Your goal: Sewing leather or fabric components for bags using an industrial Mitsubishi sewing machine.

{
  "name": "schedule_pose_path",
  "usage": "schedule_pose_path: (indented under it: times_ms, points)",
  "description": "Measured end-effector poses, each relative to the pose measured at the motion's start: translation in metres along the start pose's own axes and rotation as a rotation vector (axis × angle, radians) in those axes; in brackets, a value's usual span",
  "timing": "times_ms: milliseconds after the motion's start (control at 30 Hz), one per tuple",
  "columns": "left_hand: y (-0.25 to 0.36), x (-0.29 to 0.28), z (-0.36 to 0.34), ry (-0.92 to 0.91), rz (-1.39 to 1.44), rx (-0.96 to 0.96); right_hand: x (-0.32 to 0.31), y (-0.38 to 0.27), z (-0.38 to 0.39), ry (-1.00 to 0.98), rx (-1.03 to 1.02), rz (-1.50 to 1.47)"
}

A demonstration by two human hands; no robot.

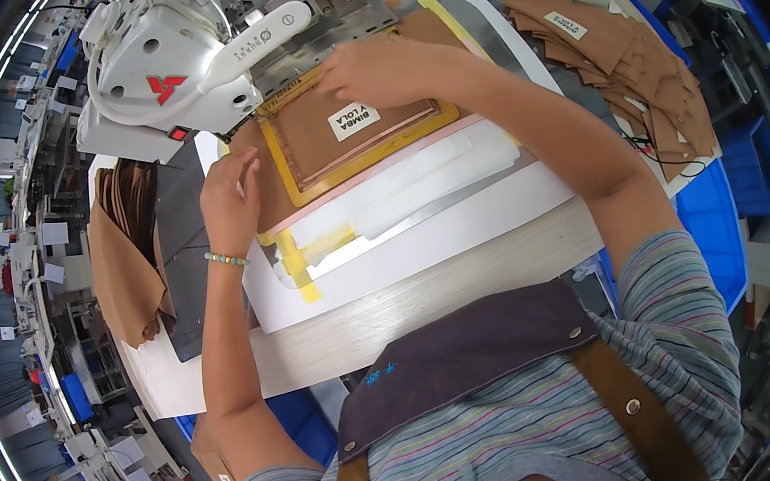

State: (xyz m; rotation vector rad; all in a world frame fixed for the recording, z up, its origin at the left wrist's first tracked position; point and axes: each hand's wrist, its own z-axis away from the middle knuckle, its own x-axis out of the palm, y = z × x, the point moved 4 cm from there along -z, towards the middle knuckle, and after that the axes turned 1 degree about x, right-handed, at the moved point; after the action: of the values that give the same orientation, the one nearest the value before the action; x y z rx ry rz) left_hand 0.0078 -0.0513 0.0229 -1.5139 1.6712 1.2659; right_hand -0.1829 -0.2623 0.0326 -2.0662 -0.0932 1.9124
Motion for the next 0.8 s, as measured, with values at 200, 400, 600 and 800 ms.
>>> schedule_pose_path:
  times_ms: [200, 400, 600, 800]
  points:
    - [0.039, 0.011, -0.007, -0.079, 0.019, 0.226, 0.023, 0.045, 0.061, 0.336, 0.027, 0.266]
    - [0.049, 0.039, -0.018, -0.233, -0.071, 0.289, 0.026, 0.039, 0.065, 0.376, 0.012, 0.448]
    - [0.047, 0.039, -0.016, -0.28, -0.136, 0.26, 0.023, 0.033, 0.069, 0.294, 0.066, 0.475]
    - [0.044, 0.037, -0.015, -0.27, -0.144, 0.275, 0.021, 0.032, 0.06, 0.243, 0.075, 0.441]
